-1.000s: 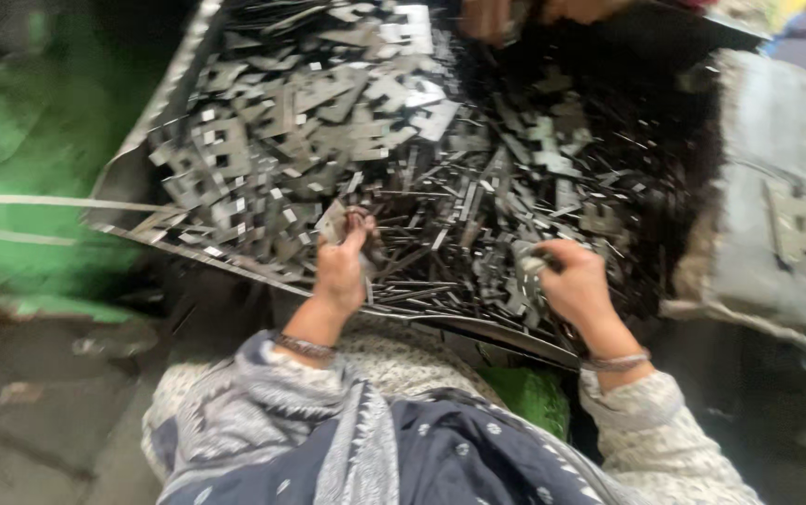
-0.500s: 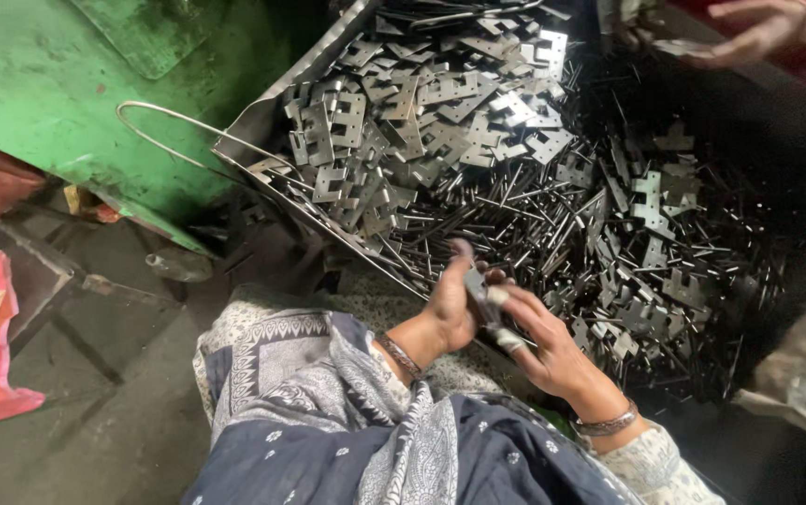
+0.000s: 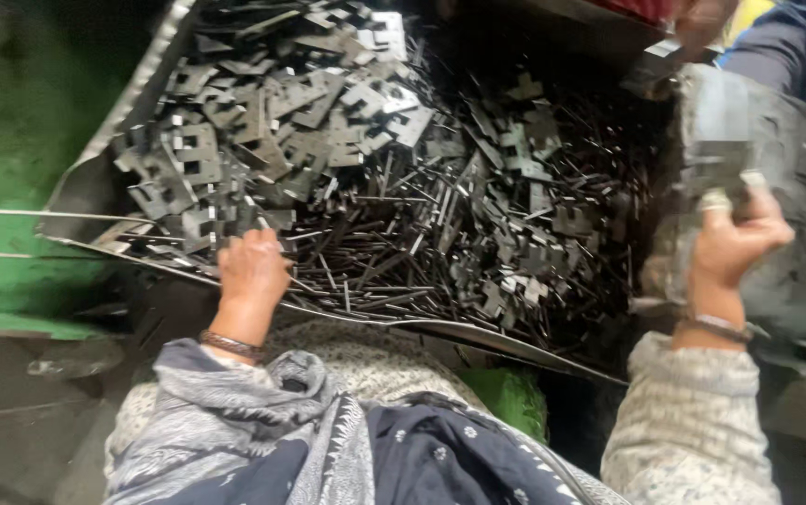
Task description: The person sorts small, flat metal parts from a large bin, picking them up by hand and placing them into a cloth bag. Other people are also sorting parts nearby.
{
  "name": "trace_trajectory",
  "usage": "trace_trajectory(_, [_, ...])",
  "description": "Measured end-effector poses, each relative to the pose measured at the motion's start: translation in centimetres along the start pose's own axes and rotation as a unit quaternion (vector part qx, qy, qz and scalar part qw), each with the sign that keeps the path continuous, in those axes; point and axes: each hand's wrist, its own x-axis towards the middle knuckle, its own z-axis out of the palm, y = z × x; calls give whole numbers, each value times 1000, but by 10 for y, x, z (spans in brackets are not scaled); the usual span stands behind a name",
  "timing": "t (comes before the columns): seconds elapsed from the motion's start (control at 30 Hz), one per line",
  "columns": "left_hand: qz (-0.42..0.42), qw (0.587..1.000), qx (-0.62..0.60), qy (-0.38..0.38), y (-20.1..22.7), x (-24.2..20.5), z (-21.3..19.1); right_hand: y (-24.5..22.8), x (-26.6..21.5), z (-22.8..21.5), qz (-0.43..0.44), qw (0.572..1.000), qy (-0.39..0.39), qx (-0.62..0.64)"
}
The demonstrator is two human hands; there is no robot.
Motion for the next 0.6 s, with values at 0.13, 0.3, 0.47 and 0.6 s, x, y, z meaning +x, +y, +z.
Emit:
trace_trajectory(0.13, [18, 998, 61, 13, -3, -3, 14, 47, 32, -60, -187, 797, -50, -571])
trace_trajectory(0.3, [106, 988, -14, 108, 7, 7, -22, -5, -18, -12, -283, 792, -122, -527])
trace_trajectory(0.47, [-77, 777, -623, 34, 30, 2, -43, -46, -110, 92, -380, 765, -366, -369])
trace_trajectory(0.6, [-168, 337, -926, 12, 42, 13, -57, -35, -111, 107, -214, 795, -467, -322])
